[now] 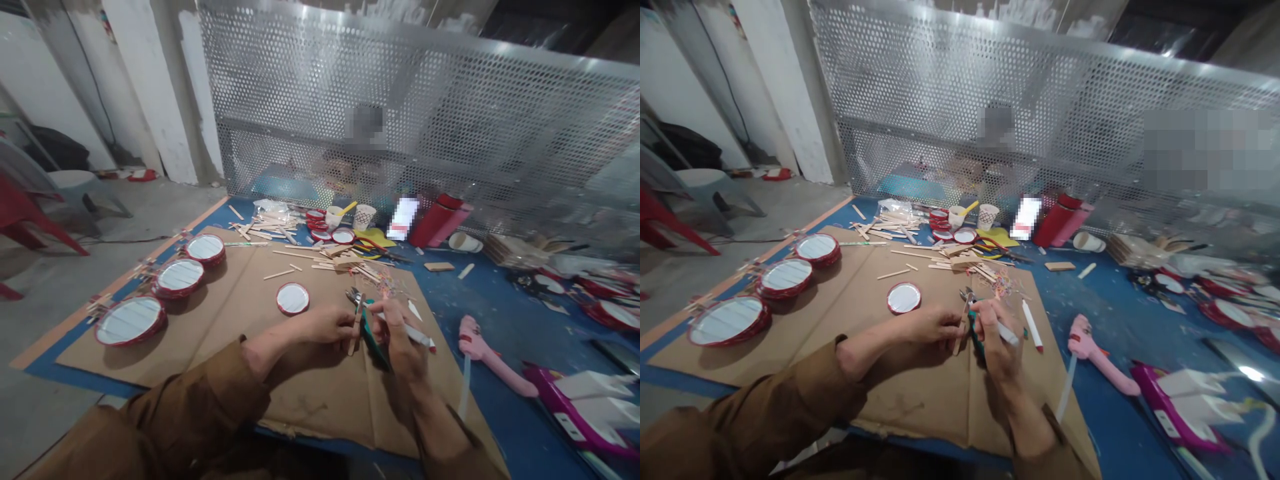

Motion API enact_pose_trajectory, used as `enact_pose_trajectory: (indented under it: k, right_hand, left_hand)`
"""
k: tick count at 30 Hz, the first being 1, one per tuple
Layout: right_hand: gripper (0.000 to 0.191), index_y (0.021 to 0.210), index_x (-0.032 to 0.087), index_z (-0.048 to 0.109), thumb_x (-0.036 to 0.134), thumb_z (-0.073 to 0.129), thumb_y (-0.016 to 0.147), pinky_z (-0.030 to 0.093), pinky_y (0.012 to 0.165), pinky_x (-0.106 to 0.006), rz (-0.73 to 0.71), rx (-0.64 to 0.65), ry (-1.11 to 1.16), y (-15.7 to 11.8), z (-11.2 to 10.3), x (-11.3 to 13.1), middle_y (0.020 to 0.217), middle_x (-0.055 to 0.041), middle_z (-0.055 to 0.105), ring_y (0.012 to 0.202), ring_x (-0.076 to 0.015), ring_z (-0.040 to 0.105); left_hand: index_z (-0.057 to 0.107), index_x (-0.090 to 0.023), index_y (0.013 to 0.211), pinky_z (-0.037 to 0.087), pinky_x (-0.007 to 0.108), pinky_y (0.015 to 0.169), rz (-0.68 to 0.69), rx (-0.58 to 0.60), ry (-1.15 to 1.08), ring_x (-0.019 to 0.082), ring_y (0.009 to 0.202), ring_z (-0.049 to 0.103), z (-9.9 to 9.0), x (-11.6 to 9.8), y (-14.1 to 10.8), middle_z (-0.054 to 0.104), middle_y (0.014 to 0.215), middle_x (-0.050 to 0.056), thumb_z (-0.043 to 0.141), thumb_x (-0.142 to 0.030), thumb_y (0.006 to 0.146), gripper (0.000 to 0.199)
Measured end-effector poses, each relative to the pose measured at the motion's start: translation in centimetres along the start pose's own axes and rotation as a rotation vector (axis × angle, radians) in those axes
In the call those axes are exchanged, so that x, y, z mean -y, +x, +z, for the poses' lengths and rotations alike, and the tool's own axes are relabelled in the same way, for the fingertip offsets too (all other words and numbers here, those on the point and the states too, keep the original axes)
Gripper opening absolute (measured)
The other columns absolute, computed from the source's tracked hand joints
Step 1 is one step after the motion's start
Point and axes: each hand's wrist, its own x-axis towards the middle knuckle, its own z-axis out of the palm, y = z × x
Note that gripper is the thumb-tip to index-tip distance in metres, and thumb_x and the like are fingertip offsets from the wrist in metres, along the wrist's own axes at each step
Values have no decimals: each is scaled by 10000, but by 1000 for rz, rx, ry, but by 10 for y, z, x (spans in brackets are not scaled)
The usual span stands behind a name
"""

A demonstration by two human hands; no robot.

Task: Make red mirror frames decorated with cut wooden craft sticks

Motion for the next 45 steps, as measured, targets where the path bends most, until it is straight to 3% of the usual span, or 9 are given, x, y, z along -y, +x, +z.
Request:
enact_pose_trajectory:
  k: [13, 25, 45]
  right_hand:
    - [378, 789, 188, 625, 531, 486, 864, 336, 411, -202, 36, 14, 53, 2, -1, 0, 537, 39, 491, 449, -90, 435]
    - [363, 772, 189, 619, 501, 472, 886, 354, 435, -203, -18, 30, -3, 2, -2, 3, 554, 27, 484, 484, -100, 452]
    - [375, 797, 189, 622, 528, 479, 873, 357, 428, -204, 63, 61, -15, 3, -5, 3, 558, 30, 503, 473, -97, 455]
  left_hand:
    - [511, -148, 739, 394, 188, 524, -1, -17, -28, 68, 522, 508, 1, -1, 0, 571, 639, -22, 442, -181, 881, 161]
    - [519, -150, 733, 420, 219, 556, -50, -15, -37, 82, 532, 505, 2, -6, -2, 557, 631, -17, 430, -191, 883, 179]
    - [509, -150, 745, 408, 180, 537, -31, -19, -73, 67, 539, 508, 3, 2, 1, 560, 648, -15, 441, -203, 884, 164]
